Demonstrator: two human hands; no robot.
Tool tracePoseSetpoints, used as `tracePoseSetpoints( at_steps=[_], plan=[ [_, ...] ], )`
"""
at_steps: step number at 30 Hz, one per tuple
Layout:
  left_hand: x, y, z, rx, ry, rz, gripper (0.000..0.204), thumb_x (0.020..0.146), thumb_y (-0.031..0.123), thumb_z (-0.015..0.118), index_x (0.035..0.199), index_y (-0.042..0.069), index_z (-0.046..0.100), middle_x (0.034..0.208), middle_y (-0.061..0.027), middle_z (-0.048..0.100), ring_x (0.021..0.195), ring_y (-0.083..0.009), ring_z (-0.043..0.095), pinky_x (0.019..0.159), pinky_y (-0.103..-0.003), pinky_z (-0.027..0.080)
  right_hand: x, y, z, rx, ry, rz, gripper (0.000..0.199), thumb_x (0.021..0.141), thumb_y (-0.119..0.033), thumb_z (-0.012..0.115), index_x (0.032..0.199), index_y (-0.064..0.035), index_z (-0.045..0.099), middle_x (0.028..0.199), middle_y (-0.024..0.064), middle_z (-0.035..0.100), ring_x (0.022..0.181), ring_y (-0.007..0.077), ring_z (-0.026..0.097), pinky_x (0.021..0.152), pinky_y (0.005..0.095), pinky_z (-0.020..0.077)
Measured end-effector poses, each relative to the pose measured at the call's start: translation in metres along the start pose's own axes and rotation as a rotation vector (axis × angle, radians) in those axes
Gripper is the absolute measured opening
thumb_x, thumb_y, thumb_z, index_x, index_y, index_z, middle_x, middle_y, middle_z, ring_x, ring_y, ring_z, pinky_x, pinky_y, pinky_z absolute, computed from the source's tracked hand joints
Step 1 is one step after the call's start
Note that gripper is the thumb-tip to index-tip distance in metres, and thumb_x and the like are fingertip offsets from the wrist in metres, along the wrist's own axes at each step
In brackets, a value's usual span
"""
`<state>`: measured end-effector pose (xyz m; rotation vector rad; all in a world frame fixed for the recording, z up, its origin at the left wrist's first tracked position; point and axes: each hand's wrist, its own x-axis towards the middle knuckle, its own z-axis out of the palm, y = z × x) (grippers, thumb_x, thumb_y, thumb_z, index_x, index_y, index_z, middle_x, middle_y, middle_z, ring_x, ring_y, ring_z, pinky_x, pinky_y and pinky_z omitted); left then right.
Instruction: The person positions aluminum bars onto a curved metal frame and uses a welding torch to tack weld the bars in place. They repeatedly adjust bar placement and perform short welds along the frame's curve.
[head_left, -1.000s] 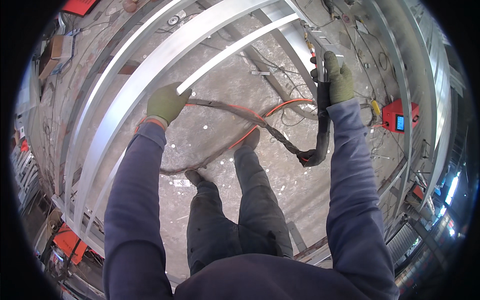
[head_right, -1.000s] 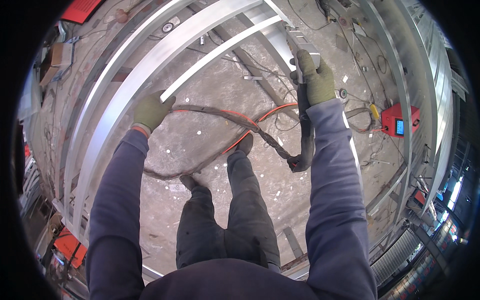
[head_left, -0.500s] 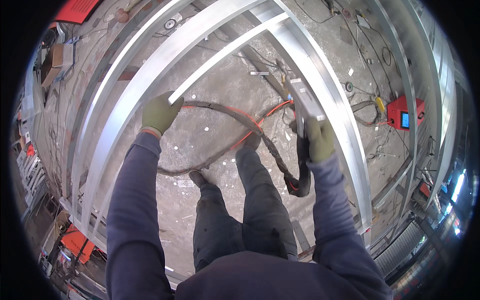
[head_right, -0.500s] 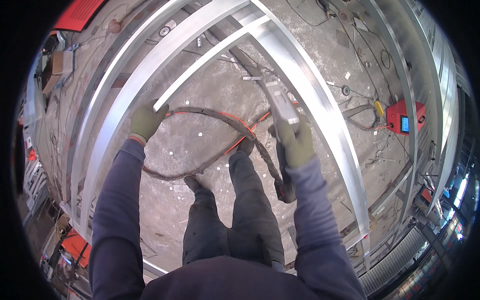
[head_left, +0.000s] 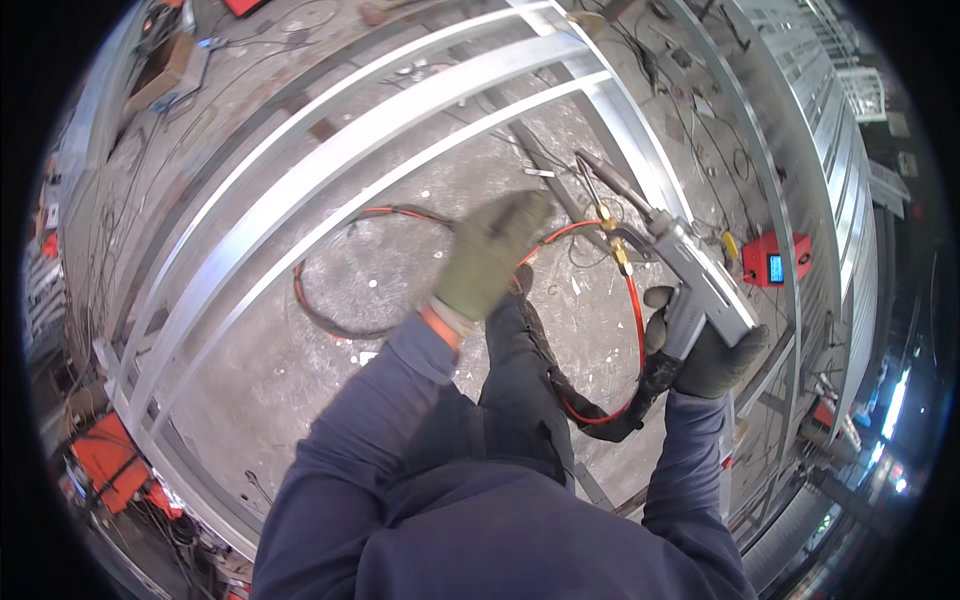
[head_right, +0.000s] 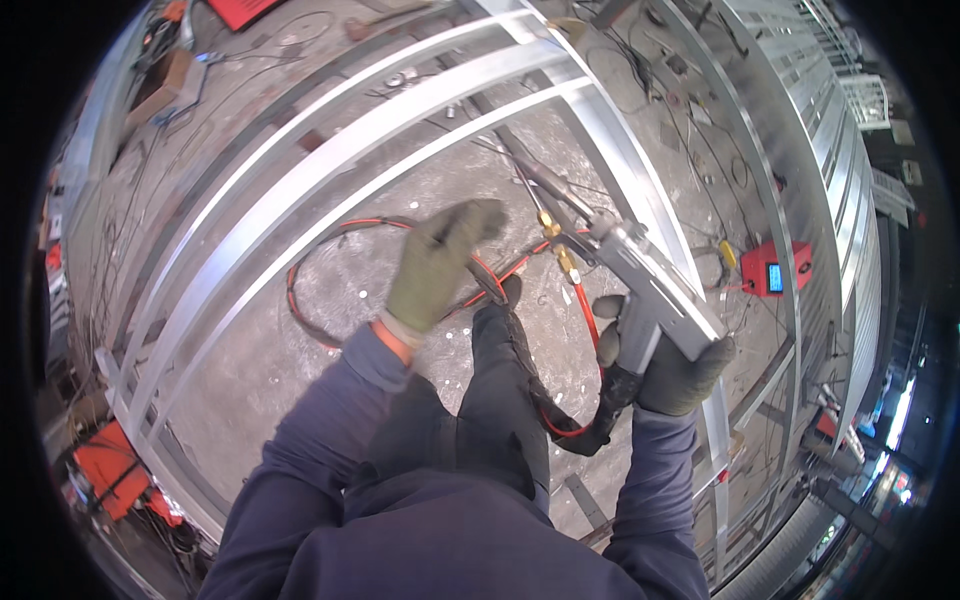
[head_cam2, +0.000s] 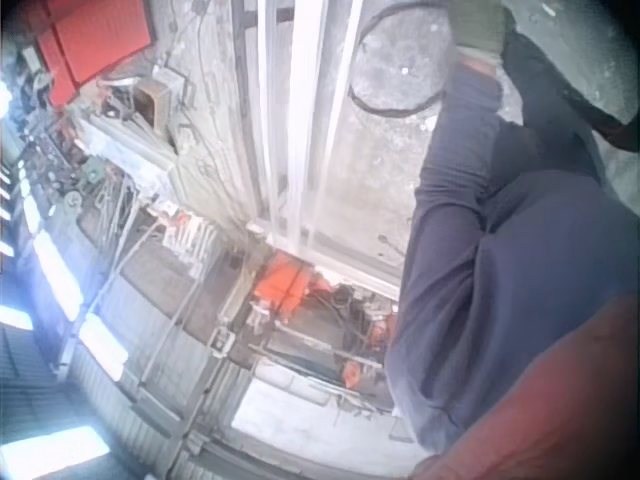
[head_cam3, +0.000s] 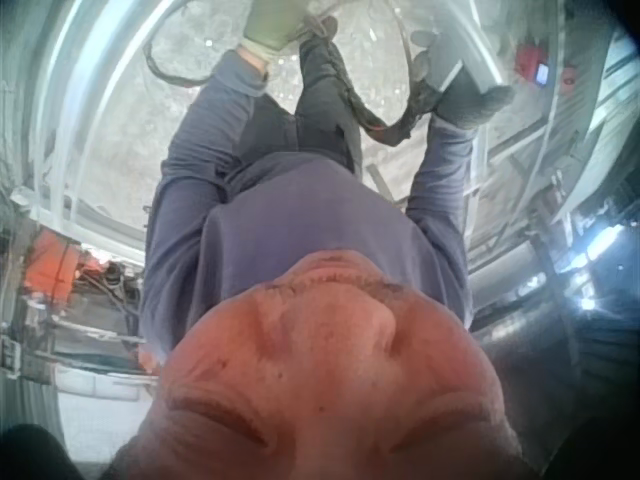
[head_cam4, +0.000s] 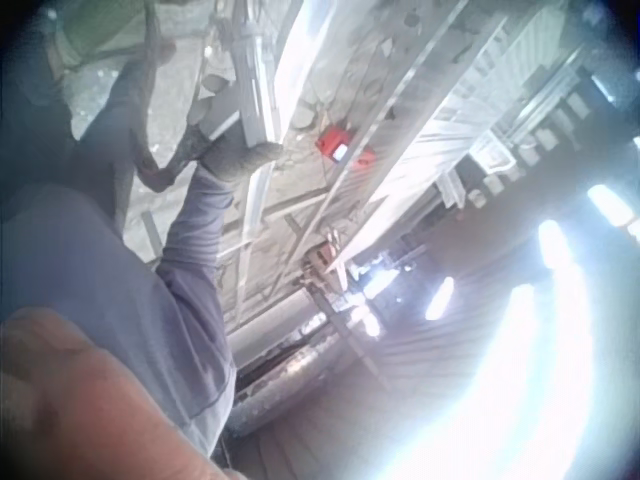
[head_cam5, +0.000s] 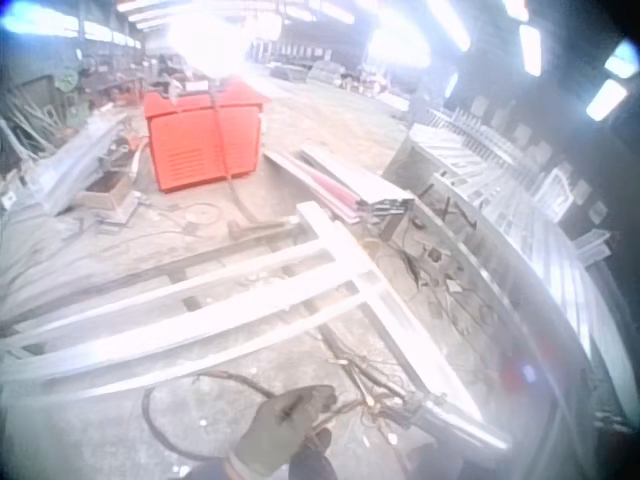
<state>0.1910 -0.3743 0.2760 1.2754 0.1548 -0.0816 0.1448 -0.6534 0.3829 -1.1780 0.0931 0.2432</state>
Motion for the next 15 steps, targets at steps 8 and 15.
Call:
tracePoseSetpoints(
  at_steps=[8,15],
  plan=[
    [-0.173,0.116,-0.071,-0.519,0.145,0.044,0.051,0.116,0.047,0.061,0.125,-0.002,0.074,0.109,-0.0099,0.081,0.098,-0.0196,0.080,0.092,-0.034,0.063,-0.107,0.022,0.113,0.180,-0.336,0.130,0.127,0.088,-0.092,0.064,0.164,0.0068,0.039,0.131,0.0451,0.064,0.086,0.0414,0.079,0.069,0.0427,0.0683],
    [-0.336,0.113,-0.135,-0.768,0.448,0.166,0.042,0.117,0.040,0.060,0.123,0.001,0.071,0.104,-0.0114,0.078,0.095,-0.0221,0.077,0.091,-0.039,0.063,-0.165,0.067,0.186,0.252,-0.536,0.475,0.127,0.086,-0.087,0.073,0.161,0.0092,0.039,0.132,0.0393,0.066,0.089,0.0424,0.078,0.071,0.0426,0.0676]
  ],
)
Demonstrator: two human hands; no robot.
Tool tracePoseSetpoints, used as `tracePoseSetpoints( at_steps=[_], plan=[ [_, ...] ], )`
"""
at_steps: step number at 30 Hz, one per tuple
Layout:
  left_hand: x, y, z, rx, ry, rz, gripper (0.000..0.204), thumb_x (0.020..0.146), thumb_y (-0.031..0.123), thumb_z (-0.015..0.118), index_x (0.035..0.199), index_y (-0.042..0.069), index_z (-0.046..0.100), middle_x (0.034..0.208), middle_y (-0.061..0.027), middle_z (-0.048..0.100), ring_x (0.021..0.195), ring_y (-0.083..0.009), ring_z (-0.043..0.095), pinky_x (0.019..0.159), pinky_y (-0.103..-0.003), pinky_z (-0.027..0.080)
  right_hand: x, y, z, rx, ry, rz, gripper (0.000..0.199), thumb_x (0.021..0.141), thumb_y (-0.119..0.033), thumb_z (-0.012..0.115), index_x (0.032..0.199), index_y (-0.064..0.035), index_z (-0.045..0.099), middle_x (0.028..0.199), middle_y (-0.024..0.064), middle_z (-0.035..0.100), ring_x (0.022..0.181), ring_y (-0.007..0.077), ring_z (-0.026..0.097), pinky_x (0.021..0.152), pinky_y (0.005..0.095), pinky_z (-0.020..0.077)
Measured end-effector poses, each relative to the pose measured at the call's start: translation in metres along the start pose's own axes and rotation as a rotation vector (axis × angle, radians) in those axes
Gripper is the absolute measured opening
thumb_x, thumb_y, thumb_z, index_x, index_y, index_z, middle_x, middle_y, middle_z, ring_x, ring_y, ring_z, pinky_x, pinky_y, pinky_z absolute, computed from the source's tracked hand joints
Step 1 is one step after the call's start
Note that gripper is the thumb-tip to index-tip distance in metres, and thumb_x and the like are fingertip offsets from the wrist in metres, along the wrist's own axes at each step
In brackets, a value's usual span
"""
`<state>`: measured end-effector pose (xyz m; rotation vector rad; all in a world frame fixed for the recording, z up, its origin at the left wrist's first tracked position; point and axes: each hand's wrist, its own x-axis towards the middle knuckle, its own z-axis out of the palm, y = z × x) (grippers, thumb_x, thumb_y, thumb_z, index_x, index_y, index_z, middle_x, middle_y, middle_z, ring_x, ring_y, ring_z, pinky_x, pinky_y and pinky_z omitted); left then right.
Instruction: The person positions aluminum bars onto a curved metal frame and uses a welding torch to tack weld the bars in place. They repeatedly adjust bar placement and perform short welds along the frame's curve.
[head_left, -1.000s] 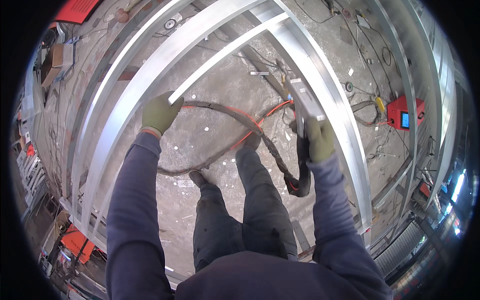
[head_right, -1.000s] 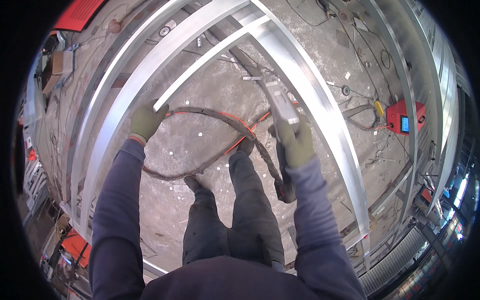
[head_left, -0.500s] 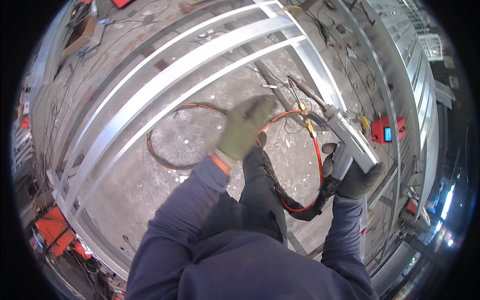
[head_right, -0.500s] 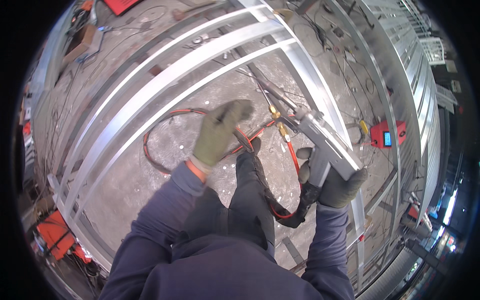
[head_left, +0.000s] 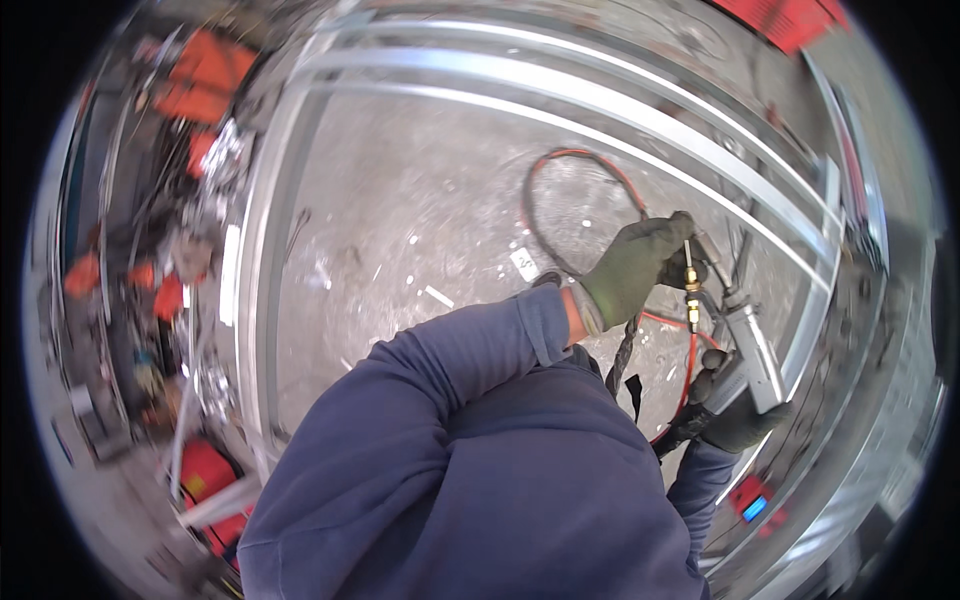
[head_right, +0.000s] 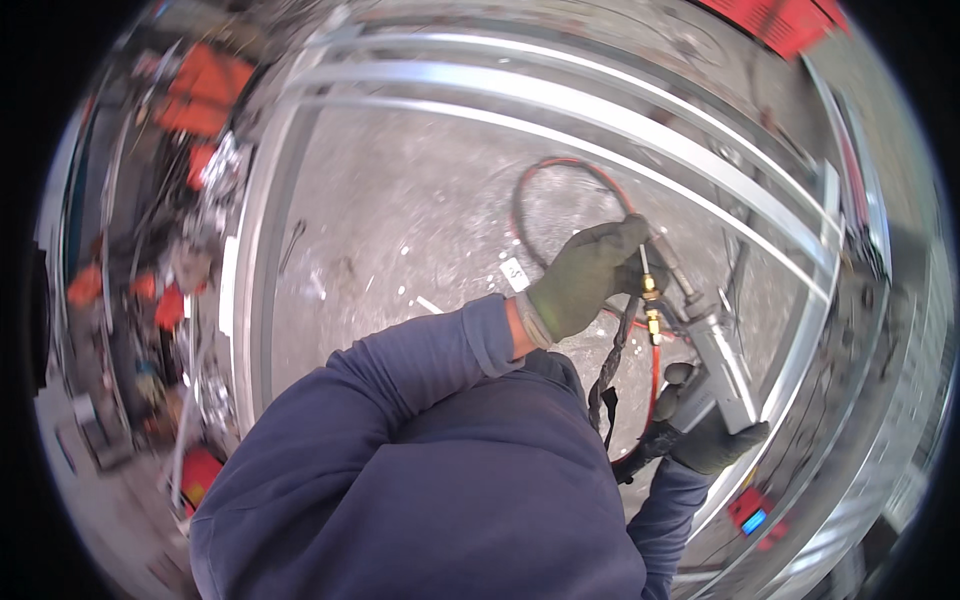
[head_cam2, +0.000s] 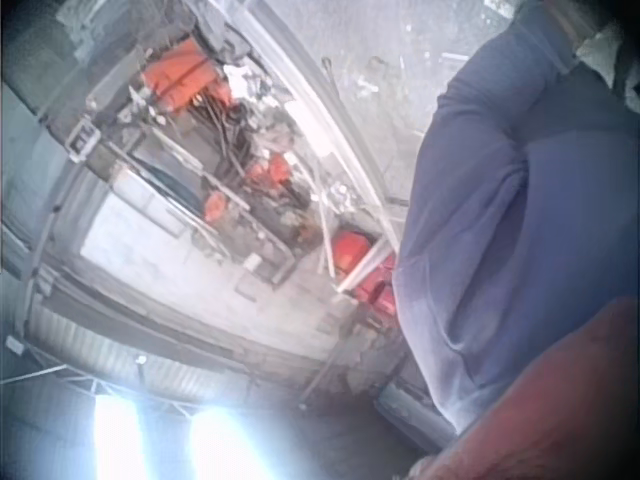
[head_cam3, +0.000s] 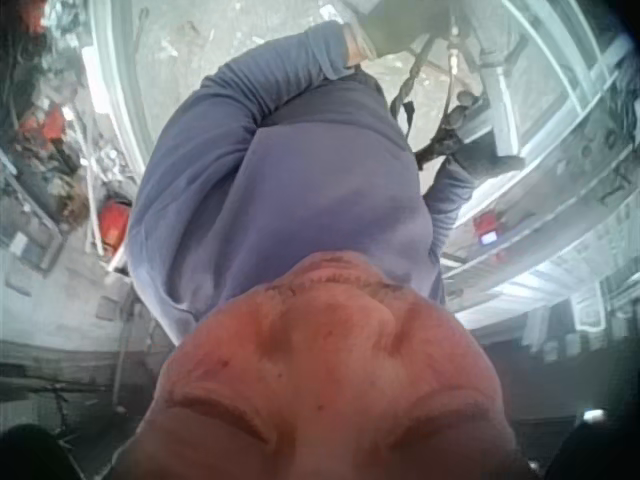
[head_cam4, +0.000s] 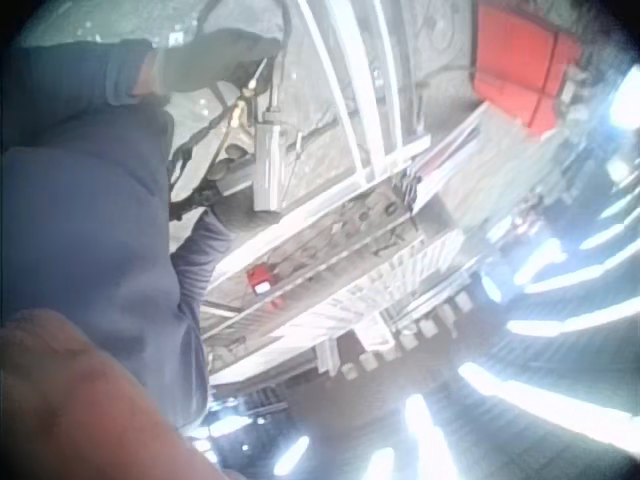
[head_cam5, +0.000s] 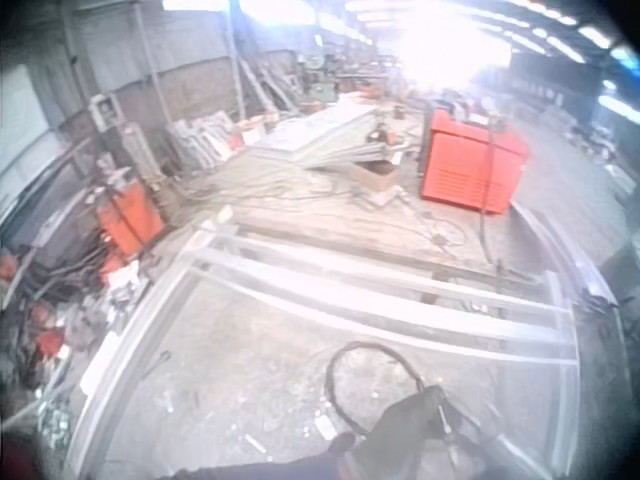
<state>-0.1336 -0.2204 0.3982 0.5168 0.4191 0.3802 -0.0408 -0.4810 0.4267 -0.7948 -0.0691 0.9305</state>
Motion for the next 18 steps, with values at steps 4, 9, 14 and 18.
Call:
tracePoseSetpoints(
  at_steps=[4,9,14,18],
  plan=[
    [-0.078,0.036,-0.075,-0.046,0.316,0.045,0.046,0.116,0.045,0.059,0.125,0.001,0.067,0.109,-0.0129,0.076,0.100,-0.0243,0.076,0.092,-0.041,0.062,0.017,0.068,0.039,-0.153,-0.144,0.248,0.126,0.083,-0.092,0.070,0.161,0.0039,0.045,0.130,0.0331,0.070,0.086,0.0364,0.077,0.070,0.0414,0.0658],
    [-0.168,0.057,-0.127,0.139,0.436,0.097,0.055,0.115,0.052,0.057,0.136,0.002,0.067,0.125,-0.0092,0.075,0.111,-0.0221,0.074,0.097,-0.042,0.061,0.025,0.133,0.093,-0.303,-0.311,0.356,0.127,0.085,-0.092,0.070,0.161,0.0064,0.044,0.134,0.0307,0.070,0.096,0.0317,0.077,0.079,0.0385,0.0642],
    [-0.228,0.086,-0.132,0.596,-0.016,-0.026,0.061,0.110,0.046,0.068,0.154,0.005,0.060,0.135,-0.0123,0.071,0.113,-0.0220,0.072,0.095,-0.039,0.061,0.039,0.181,0.217,-0.616,-0.332,0.136,0.129,0.086,-0.101,0.054,0.153,0.0093,0.053,0.127,0.0259,0.074,0.089,0.0254,0.075,0.073,0.0348,0.0591],
    [-0.254,0.164,-0.151,0.788,-0.206,0.003,0.072,0.102,0.048,0.080,0.152,0.002,0.056,0.125,-0.0187,0.073,0.105,-0.0263,0.076,0.086,-0.041,0.062,0.051,0.236,0.319,-0.558,-0.312,-0.168,0.129,0.086,-0.099,0.057,0.156,0.0100,0.049,0.134,0.0289,0.071,0.092,0.0262,0.075,0.077,0.0369,0.0600]
  ],
)
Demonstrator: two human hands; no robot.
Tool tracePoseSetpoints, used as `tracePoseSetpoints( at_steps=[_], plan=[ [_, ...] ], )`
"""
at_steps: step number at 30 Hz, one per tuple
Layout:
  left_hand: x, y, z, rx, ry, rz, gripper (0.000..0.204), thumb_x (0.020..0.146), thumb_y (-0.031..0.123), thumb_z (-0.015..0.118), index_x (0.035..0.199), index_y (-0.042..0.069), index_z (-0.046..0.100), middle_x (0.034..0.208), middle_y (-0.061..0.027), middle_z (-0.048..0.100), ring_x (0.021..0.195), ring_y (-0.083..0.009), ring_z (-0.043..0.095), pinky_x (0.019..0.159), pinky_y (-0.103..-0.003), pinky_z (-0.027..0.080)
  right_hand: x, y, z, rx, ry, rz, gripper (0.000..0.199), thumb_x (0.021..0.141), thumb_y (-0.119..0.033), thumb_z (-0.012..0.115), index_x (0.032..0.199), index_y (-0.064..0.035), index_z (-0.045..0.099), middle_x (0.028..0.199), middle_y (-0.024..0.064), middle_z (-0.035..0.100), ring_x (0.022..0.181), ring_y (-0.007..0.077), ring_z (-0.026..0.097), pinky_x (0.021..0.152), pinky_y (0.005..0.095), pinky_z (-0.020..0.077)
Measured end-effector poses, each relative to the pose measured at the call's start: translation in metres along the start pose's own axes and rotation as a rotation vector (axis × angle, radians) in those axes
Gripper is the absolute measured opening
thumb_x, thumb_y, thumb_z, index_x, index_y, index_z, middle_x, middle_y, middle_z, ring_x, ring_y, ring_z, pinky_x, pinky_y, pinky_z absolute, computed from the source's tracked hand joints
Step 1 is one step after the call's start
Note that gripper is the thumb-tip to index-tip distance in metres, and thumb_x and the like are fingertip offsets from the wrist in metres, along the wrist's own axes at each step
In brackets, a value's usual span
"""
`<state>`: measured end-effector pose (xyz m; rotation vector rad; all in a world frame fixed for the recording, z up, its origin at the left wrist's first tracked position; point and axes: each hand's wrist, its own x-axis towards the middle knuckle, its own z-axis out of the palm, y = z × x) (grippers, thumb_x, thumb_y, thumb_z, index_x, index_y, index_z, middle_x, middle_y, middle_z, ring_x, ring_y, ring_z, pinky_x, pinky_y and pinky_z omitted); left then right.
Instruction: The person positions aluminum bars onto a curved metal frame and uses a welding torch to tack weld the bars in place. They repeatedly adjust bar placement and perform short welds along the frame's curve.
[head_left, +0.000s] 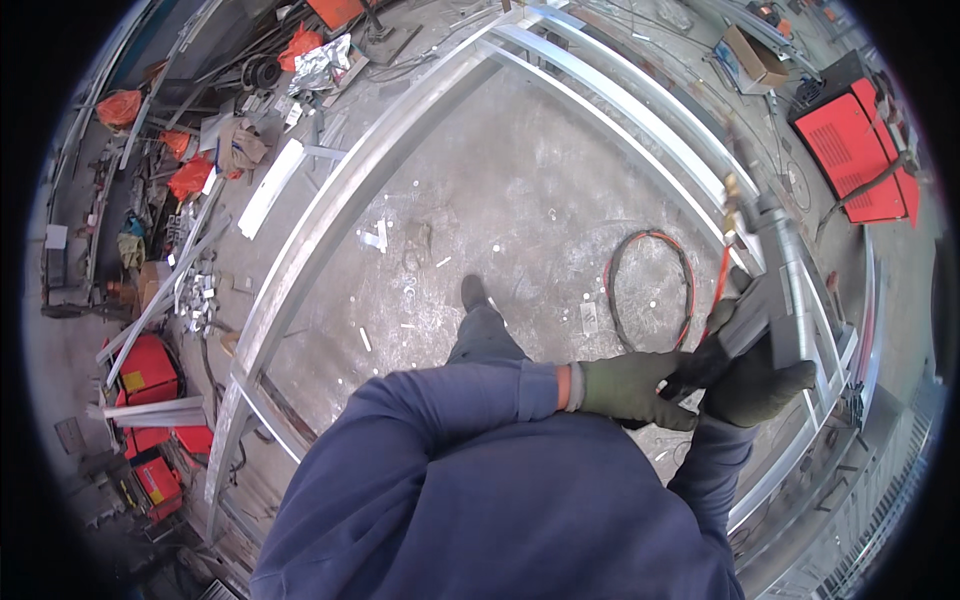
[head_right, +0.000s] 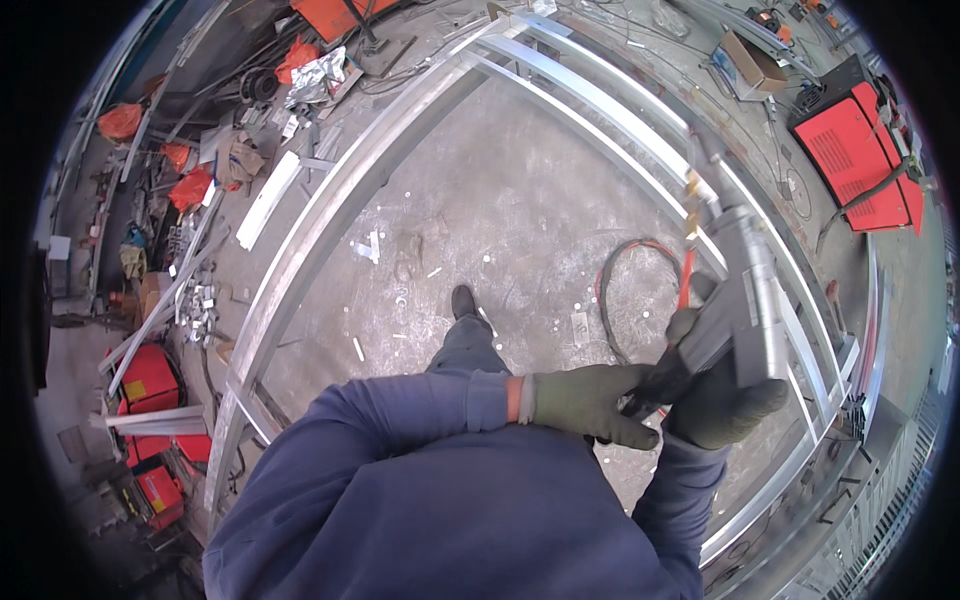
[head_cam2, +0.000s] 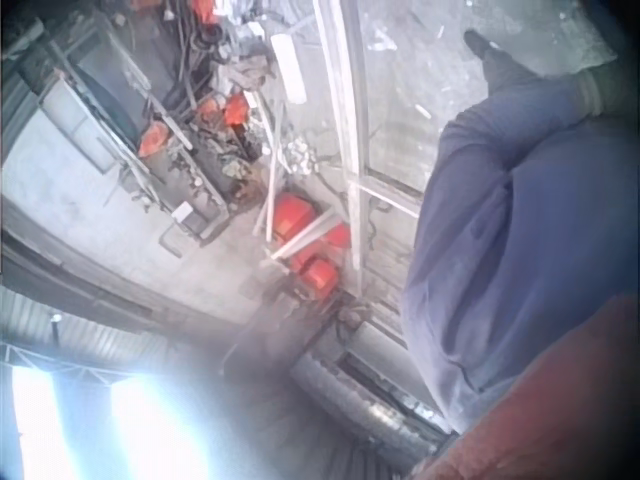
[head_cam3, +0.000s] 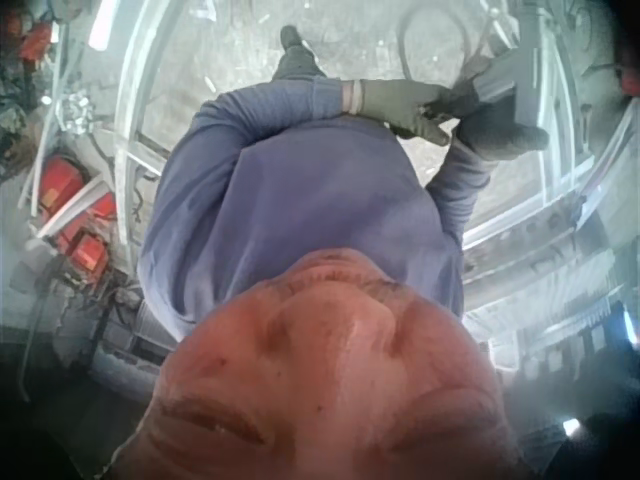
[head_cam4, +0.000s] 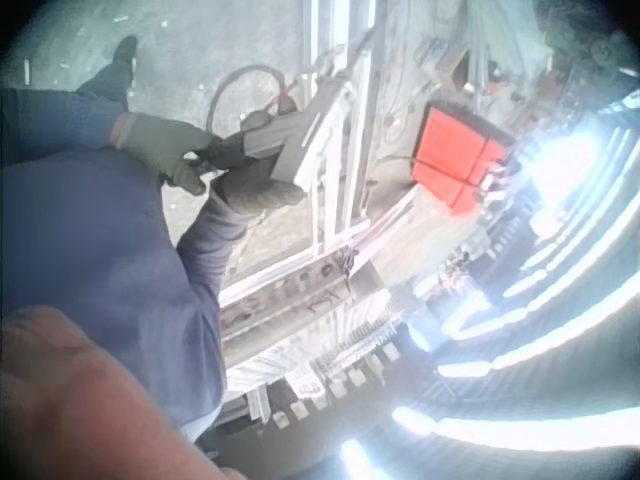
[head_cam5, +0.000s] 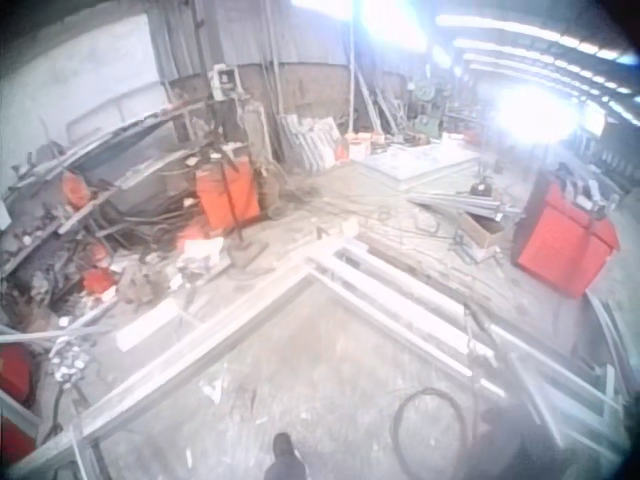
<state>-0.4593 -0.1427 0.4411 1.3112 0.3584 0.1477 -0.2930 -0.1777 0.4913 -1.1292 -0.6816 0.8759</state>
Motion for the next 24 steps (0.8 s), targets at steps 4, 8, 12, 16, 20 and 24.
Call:
tracePoseSetpoints(
  at_steps=[4,8,12,16,20,24],
  plan=[
    [-0.019,0.011,-0.082,0.149,0.167,0.027,0.073,0.094,0.052,0.083,0.136,-0.003,0.061,0.111,-0.0254,0.076,0.109,-0.0418,0.076,0.093,-0.050,0.059,0.037,0.015,0.106,-0.025,0.007,-0.203,0.129,0.088,-0.096,0.058,0.158,0.0104,0.046,0.141,0.0336,0.067,0.100,0.0289,0.077,0.085,0.0393,0.0615],
    [-0.052,0.039,-0.153,0.178,0.194,0.059,0.062,0.101,0.050,0.076,0.128,-0.004,0.062,0.105,-0.0273,0.076,0.101,-0.0457,0.077,0.089,-0.052,0.060,0.061,0.019,0.188,-0.092,0.040,-0.235,0.134,0.087,-0.098,0.056,0.165,0.0099,0.037,0.146,0.0376,0.061,0.113,0.0355,0.078,0.094,0.0439,0.0654],
    [-0.064,0.054,-0.215,0.292,0.246,0.034,0.059,0.100,0.050,0.076,0.125,-0.002,0.063,0.100,-0.0259,0.077,0.095,-0.0447,0.078,0.085,-0.052,0.061,0.100,0.039,0.228,-0.001,-0.072,-0.221,0.131,0.091,-0.095,0.056,0.171,0.0056,0.028,0.158,0.0399,0.050,0.123,0.0394,0.074,0.102,0.0446,0.0635],
    [-0.060,0.039,-0.270,0.390,0.369,0.031,0.054,0.100,0.048,0.078,0.124,0.001,0.065,0.100,-0.0260,0.077,0.097,-0.0436,0.078,0.084,-0.051,0.060,0.153,0.083,0.254,0.183,-0.126,-0.150,0.128,0.091,-0.095,0.055,0.166,0.0066,0.034,0.152,0.0397,0.055,0.112,0.0355,0.078,0.095,0.0417,0.0649],
    [-0.062,0.031,-0.345,0.432,0.357,-0.054,0.060,0.098,0.049,0.079,0.133,0.002,0.066,0.103,-0.0254,0.077,0.098,-0.0451,0.077,0.087,-0.052,0.060,0.196,0.133,0.294,0.150,0.003,-0.023,0.125,0.091,-0.100,0.046,0.160,0.0045,0.044,0.134,0.0283,0.071,0.093,0.0270,0.078,0.079,0.0364,0.0633],
    [-0.067,0.010,-0.444,0.404,0.347,-0.112,0.058,0.101,0.050,0.076,0.137,0.005,0.070,0.111,-0.0240,0.079,0.100,-0.0448,0.076,0.091,-0.049,0.061,0.239,0.173,0.327,0.029,0.068,0.023,0.123,0.091,-0.101,0.044,0.154,0.0035,0.053,0.129,0.0232,0.075,0.087,0.0239,0.076,0.072,0.0342,0.0594]
  ],
)
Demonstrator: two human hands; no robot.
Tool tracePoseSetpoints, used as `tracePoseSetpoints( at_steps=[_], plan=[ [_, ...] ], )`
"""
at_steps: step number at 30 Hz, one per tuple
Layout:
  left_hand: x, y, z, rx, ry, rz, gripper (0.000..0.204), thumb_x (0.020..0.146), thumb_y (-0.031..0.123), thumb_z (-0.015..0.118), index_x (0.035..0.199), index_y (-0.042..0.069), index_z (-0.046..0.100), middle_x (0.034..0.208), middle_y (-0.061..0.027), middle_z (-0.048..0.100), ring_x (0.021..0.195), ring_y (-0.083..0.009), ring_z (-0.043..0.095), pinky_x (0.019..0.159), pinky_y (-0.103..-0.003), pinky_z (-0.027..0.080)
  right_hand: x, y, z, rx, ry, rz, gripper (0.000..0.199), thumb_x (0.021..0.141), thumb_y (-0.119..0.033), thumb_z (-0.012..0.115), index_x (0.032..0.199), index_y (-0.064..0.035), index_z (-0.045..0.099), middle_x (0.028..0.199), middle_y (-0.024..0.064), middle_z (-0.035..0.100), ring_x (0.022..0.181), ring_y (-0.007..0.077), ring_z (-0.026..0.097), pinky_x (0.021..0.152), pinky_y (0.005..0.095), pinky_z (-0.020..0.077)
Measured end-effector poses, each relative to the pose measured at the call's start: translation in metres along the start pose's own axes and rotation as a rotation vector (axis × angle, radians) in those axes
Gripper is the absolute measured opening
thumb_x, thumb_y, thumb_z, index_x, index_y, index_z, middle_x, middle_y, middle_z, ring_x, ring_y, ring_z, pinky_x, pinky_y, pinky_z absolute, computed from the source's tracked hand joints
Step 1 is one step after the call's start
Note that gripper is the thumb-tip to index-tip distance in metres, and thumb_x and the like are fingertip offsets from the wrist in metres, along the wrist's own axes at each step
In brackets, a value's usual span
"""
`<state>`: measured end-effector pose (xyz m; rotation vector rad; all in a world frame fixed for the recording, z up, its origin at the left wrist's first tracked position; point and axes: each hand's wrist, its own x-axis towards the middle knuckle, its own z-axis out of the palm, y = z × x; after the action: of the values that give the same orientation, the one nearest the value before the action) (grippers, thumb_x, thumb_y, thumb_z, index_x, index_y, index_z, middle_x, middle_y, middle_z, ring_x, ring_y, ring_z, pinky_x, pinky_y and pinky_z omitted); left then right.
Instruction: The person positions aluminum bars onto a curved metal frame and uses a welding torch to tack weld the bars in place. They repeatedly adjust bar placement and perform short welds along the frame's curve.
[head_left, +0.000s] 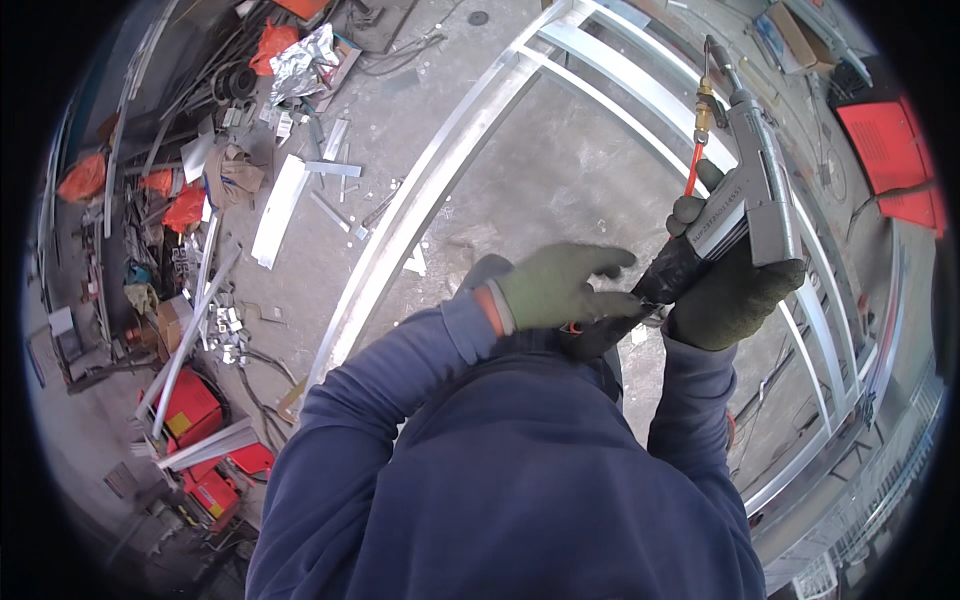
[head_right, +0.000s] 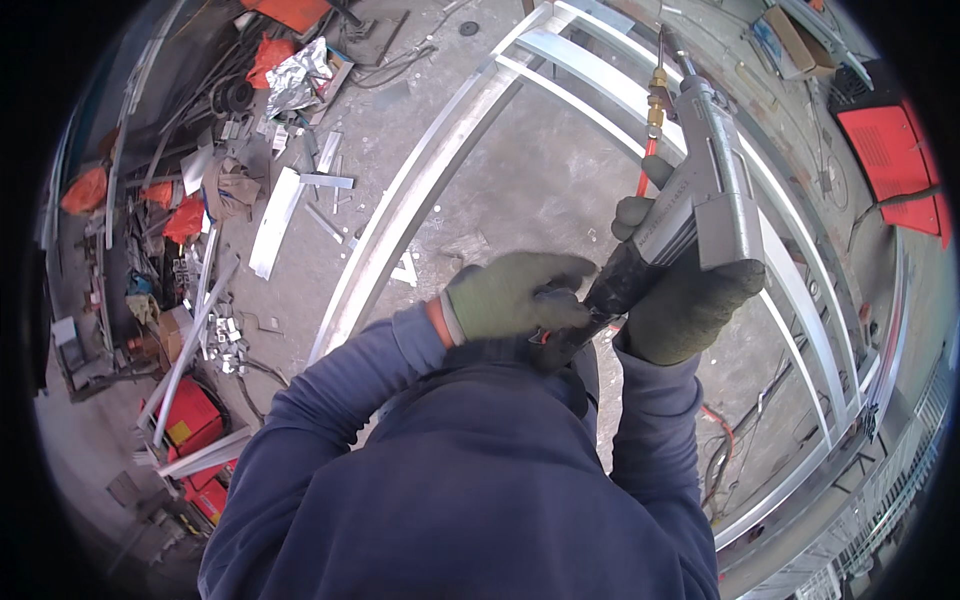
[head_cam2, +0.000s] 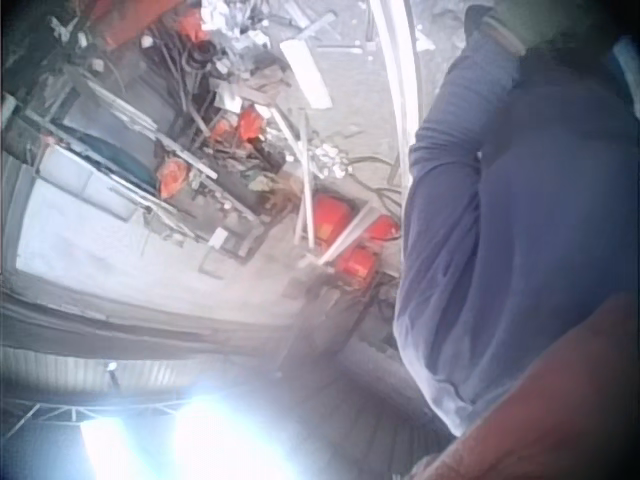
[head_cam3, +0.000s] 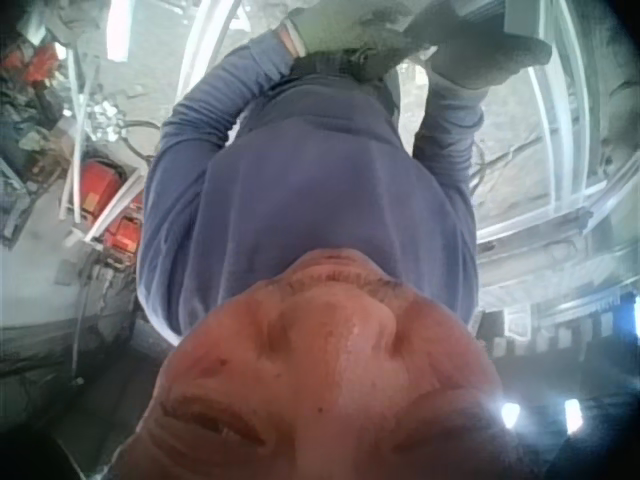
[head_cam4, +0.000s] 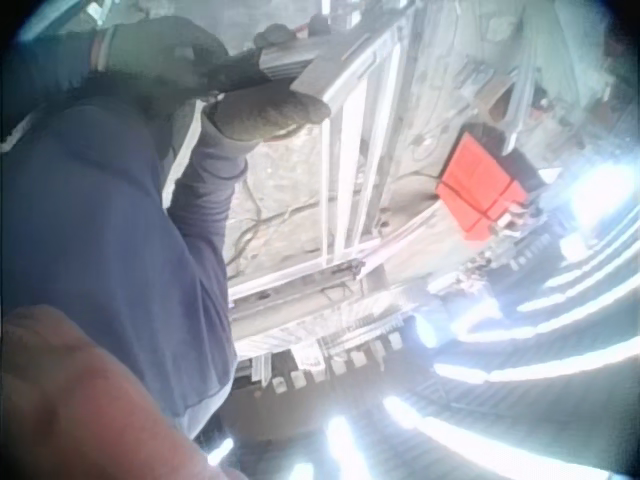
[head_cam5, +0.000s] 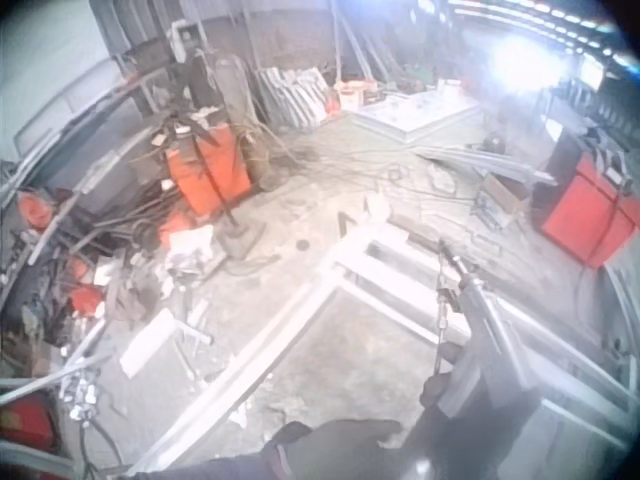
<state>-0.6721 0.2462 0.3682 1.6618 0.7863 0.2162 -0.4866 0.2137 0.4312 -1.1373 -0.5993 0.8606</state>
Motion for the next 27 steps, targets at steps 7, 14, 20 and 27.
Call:
tracePoseSetpoints(
  at_steps=[7,14,20,27],
  plan=[
    [0.122,-0.184,-0.101,0.759,0.326,0.069,0.053,0.101,0.046,0.073,0.139,0.010,0.072,0.137,-0.0152,0.073,0.125,-0.0346,0.070,0.109,-0.048,0.054,0.043,0.082,0.033,-0.036,0.241,0.156,0.130,0.086,-0.103,0.049,0.160,0.0045,0.046,0.135,0.0267,0.071,0.089,0.0248,0.078,0.075,0.0332,0.0620],
    [0.271,-0.269,-0.167,0.991,0.352,0.496,0.059,0.101,0.045,0.075,0.150,0.014,0.066,0.158,-0.0120,0.062,0.150,-0.0358,0.053,0.128,-0.055,0.037,0.041,0.187,0.057,-0.041,0.251,0.259,0.117,0.094,-0.093,0.056,0.156,0.0055,0.052,0.142,0.0198,0.069,0.106,0.0190,0.073,0.078,0.0264,0.0600],
    [0.316,-0.307,-0.182,1.004,0.369,0.618,0.061,0.098,0.050,0.078,0.148,0.014,0.068,0.150,-0.0089,0.065,0.146,-0.0335,0.055,0.128,-0.056,0.035,0.063,0.228,0.092,-0.196,0.408,0.540,0.149,0.064,-0.105,0.072,0.160,0.0056,0.043,0.118,0.0224,0.074,0.074,0.0222,0.075,0.059,0.0338,0.0646],
    [0.335,-0.329,-0.178,0.938,0.470,0.682,0.047,0.094,0.049,0.081,0.134,0.024,0.074,0.122,0.0022,0.068,0.122,-0.0223,0.061,0.121,-0.051,0.035,0.058,0.267,0.089,0.028,0.346,0.550,0.128,0.076,-0.086,0.070,0.160,0.0069,0.044,0.124,0.0210,0.073,0.083,0.0205,0.074,0.061,0.0297,0.0589]
  ],
)
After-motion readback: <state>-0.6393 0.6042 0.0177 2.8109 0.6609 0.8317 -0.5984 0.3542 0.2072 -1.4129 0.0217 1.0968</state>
